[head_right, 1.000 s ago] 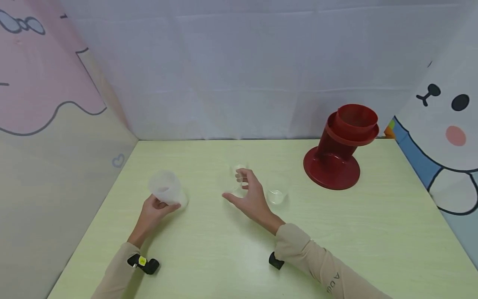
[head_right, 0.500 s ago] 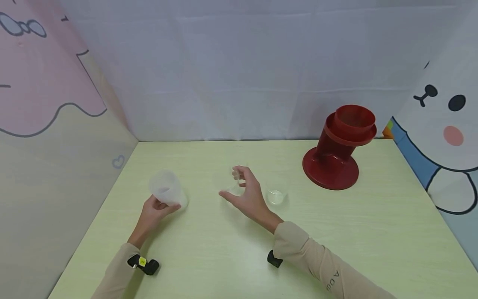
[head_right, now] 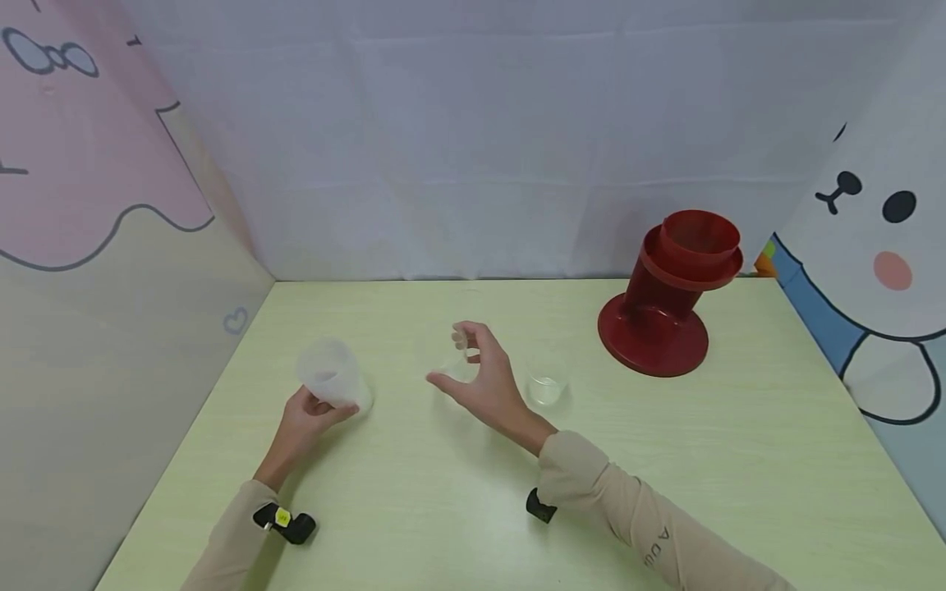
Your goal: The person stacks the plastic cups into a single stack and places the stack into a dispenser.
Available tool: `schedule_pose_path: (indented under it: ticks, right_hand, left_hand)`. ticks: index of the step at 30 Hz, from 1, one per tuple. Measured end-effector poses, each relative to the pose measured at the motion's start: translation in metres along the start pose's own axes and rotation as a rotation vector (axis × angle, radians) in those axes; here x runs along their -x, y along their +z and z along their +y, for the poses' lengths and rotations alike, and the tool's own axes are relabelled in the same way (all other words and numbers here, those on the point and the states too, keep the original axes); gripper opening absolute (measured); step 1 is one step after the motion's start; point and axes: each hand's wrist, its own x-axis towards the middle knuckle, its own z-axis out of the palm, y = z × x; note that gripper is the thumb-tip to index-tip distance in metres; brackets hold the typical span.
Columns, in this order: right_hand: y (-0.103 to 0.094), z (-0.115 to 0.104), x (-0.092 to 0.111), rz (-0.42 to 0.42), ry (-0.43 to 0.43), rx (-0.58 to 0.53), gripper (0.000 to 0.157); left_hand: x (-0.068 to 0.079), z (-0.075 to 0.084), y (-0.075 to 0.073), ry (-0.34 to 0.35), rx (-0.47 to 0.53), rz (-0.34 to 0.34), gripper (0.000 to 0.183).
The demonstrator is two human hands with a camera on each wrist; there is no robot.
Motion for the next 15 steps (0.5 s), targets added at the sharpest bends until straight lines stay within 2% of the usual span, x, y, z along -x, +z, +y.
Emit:
schedule_pose_path:
  ticks: [8,15]
  right_hand:
    - [0.0,-0.005,-0.004,0.004,-0.022,0.007,0.062]
    - [0.0,-0.011,-0.008,0.003,-0.059,-0.004,0.062]
  left_hand:
    - [0.0,-0.001,0.0,0.021,-0.011,-0.001,0.067]
    - [-0.01,-0.028,-0.002,0.009,0.013,0.009,0.07]
